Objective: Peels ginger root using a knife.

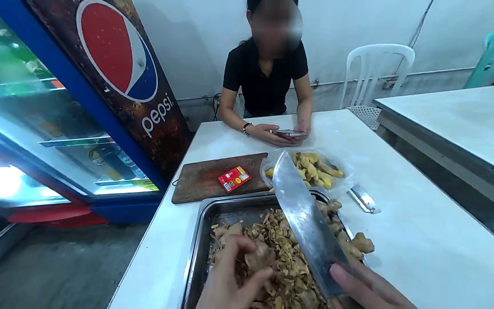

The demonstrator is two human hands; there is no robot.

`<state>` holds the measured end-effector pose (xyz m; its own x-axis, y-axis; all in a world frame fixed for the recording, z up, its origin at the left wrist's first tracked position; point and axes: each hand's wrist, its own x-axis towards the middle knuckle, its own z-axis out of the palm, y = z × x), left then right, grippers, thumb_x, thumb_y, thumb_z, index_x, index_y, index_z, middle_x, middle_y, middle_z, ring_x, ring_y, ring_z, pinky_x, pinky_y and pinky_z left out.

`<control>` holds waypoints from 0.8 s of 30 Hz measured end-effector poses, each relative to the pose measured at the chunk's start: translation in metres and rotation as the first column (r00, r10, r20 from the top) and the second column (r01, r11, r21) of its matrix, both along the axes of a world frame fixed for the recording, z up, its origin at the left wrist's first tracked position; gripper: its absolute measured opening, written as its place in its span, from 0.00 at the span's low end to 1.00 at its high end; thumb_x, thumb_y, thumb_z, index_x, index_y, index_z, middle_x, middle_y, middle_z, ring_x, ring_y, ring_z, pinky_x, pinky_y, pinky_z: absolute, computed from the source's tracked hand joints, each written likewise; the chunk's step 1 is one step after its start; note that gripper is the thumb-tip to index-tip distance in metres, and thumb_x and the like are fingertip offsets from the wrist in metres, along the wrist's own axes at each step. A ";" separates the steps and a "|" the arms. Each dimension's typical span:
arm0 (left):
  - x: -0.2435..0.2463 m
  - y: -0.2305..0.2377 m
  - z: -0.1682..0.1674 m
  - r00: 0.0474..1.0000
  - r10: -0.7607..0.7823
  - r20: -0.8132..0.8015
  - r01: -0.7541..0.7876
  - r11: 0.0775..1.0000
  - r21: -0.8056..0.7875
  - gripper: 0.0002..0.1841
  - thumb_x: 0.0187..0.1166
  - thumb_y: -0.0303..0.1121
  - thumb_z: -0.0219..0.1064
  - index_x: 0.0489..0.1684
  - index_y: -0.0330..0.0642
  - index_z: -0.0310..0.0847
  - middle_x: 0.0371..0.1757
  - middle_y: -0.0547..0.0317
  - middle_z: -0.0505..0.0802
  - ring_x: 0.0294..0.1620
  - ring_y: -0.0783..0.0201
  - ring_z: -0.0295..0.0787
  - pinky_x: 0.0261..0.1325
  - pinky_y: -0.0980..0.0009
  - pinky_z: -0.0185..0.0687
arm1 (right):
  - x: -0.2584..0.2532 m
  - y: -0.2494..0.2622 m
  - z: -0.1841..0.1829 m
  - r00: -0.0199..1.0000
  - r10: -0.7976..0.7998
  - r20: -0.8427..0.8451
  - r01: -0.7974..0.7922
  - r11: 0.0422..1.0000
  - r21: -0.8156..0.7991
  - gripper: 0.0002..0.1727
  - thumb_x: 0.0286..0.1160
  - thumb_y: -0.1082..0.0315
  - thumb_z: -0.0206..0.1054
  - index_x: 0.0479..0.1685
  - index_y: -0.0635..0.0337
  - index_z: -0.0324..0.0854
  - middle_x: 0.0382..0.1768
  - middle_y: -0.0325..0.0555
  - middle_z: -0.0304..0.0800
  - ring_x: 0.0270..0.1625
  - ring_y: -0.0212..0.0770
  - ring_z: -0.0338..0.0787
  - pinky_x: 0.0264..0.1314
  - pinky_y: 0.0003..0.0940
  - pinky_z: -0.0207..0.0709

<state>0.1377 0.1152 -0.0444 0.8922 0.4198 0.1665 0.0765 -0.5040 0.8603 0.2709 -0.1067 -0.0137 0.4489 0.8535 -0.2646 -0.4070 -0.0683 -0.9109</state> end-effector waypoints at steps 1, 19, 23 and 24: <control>0.001 -0.001 0.006 0.997 0.069 0.019 -0.062 0.968 -0.244 0.24 0.74 0.32 0.75 0.64 0.32 0.70 0.52 0.55 0.90 0.43 0.68 0.91 0.46 0.69 0.90 | 0.001 0.001 0.003 0.999 0.001 0.051 -0.001 1.000 0.006 0.11 0.92 0.61 0.49 0.65 0.51 0.63 0.24 0.30 0.76 0.16 0.26 0.73 0.17 0.24 0.72; 0.009 -0.040 0.021 0.974 0.172 0.148 0.147 0.024 -0.989 0.12 0.91 0.36 0.54 0.55 0.44 0.84 0.52 0.57 0.95 0.55 0.66 0.93 0.61 0.67 0.89 | -0.028 0.035 0.003 0.523 0.042 0.851 0.044 0.996 -0.076 0.56 0.71 0.35 0.70 0.92 0.66 0.56 0.63 0.59 0.90 0.48 0.49 0.93 0.49 0.53 0.85; 0.006 -0.044 0.020 0.968 0.166 0.185 0.176 0.073 -0.982 0.10 0.90 0.34 0.57 0.57 0.44 0.81 0.52 0.57 0.94 0.53 0.65 0.93 0.58 0.67 0.89 | -0.027 0.035 0.007 0.498 0.116 0.859 0.044 0.986 -0.158 0.58 0.70 0.34 0.69 0.93 0.65 0.54 0.52 0.59 0.94 0.39 0.53 0.93 0.42 0.58 0.84; 0.006 -0.045 0.021 0.969 0.174 0.176 0.165 0.077 -0.983 0.10 0.90 0.34 0.56 0.57 0.44 0.80 0.50 0.57 0.94 0.52 0.66 0.93 0.57 0.67 0.89 | -0.026 0.035 0.009 0.487 0.122 0.865 0.046 0.985 -0.165 0.57 0.70 0.34 0.69 0.92 0.65 0.55 0.46 0.59 0.95 0.34 0.54 0.91 0.38 0.58 0.83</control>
